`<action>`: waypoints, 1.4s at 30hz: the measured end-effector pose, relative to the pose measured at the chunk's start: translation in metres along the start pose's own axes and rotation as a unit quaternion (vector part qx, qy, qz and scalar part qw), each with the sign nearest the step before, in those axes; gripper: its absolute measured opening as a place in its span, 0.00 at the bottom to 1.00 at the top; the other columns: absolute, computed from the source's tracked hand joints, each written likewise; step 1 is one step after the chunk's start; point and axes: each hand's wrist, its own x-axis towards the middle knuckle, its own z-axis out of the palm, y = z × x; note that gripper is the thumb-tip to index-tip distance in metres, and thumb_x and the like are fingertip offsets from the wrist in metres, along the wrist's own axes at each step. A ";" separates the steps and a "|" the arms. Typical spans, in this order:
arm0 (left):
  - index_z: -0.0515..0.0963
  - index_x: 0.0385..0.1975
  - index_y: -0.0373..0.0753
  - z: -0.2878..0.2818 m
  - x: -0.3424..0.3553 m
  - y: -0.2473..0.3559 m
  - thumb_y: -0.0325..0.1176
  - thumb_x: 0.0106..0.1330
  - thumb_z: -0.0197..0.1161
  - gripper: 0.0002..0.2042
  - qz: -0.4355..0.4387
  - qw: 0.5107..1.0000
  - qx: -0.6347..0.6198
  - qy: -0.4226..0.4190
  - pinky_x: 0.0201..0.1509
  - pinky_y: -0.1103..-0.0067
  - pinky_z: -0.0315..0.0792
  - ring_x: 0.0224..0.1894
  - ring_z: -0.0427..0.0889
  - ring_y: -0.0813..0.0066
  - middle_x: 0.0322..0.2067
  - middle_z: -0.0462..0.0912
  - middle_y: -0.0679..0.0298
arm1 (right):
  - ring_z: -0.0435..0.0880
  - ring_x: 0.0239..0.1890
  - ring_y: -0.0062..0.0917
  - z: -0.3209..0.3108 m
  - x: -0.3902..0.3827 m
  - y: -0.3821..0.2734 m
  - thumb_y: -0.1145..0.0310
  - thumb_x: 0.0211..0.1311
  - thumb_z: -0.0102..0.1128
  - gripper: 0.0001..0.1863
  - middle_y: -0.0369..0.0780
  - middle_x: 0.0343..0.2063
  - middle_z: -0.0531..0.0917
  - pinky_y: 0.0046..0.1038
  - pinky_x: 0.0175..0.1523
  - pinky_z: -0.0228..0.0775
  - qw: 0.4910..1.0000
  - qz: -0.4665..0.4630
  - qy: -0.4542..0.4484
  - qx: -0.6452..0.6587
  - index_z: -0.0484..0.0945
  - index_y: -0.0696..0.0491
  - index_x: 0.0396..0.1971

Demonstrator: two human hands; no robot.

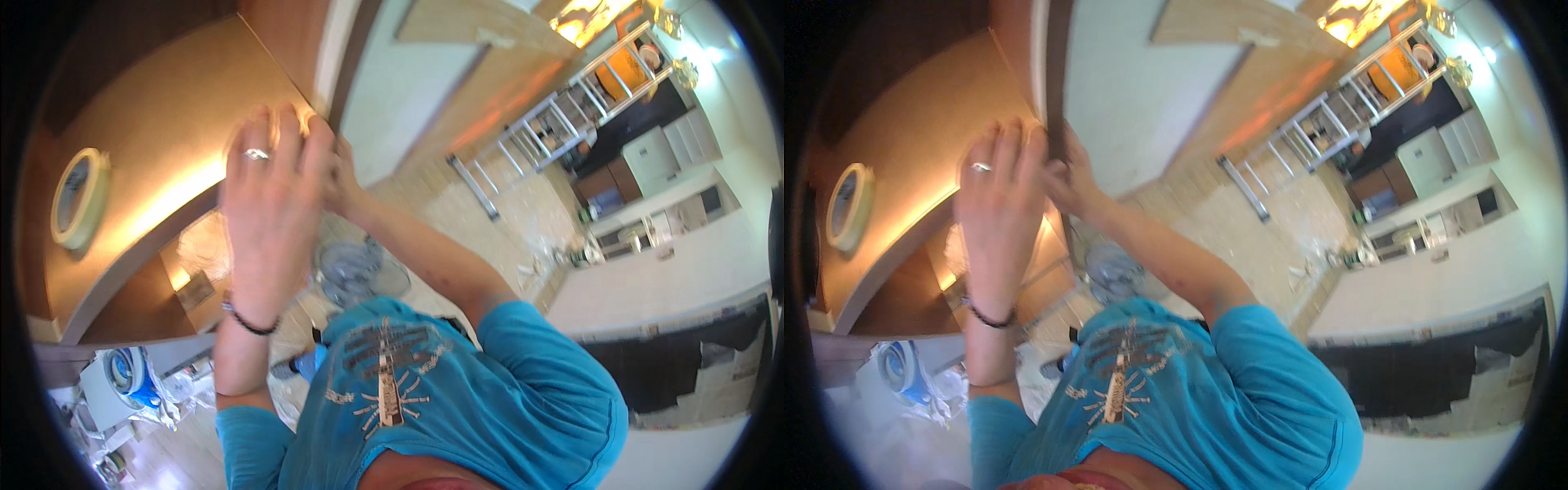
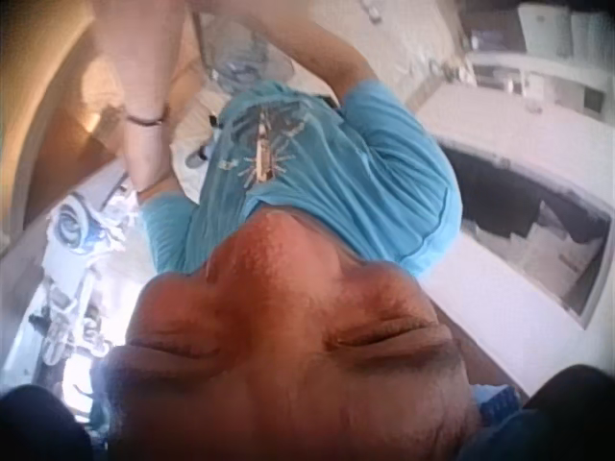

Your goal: The person applies masking tape to the edges of a wooden cabinet and then sands the taped edges with a sanding block. The person uses both hands to apply the tape and sand the edges.

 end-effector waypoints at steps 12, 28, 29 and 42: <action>0.62 0.72 0.30 0.015 0.000 0.093 0.43 0.65 0.69 0.39 -0.226 0.943 -0.219 0.107 0.80 0.52 0.40 0.75 0.61 0.53 0.69 0.69 0.51 | 0.52 0.77 0.14 0.056 -0.022 -0.131 0.46 0.78 0.37 0.34 0.31 0.73 0.61 0.40 0.82 0.36 0.832 0.153 0.119 0.520 0.54 0.51 0.75; 0.54 0.76 0.29 -0.011 0.098 0.089 0.39 0.73 0.64 0.38 -0.231 0.889 -0.344 0.194 0.80 0.66 0.52 0.78 0.57 0.53 0.76 0.57 0.44 | 0.79 0.62 0.45 0.016 -0.009 -0.011 0.70 0.51 0.69 0.39 0.50 0.59 0.81 0.41 0.66 0.70 0.977 -0.046 0.146 -0.151 0.71 0.53 0.68; 0.54 0.76 0.30 -0.011 0.097 0.081 0.39 0.73 0.65 0.38 -0.226 0.895 -0.328 0.202 0.80 0.66 0.53 0.78 0.57 0.52 0.76 0.58 0.44 | 0.79 0.62 0.45 0.022 -0.014 -0.008 0.70 0.51 0.69 0.39 0.50 0.59 0.81 0.42 0.66 0.70 0.980 -0.020 0.142 -0.141 0.71 0.53 0.68; 0.57 0.74 0.31 -0.014 0.113 0.068 0.33 0.70 0.67 0.36 -0.201 0.898 -0.303 0.248 0.74 0.65 0.62 0.72 0.66 0.51 0.70 0.65 0.45 | 0.82 0.53 0.41 0.006 -0.017 0.044 0.73 0.57 0.66 0.32 0.50 0.51 0.81 0.37 0.61 0.72 0.980 -0.051 0.096 -0.167 0.70 0.60 0.64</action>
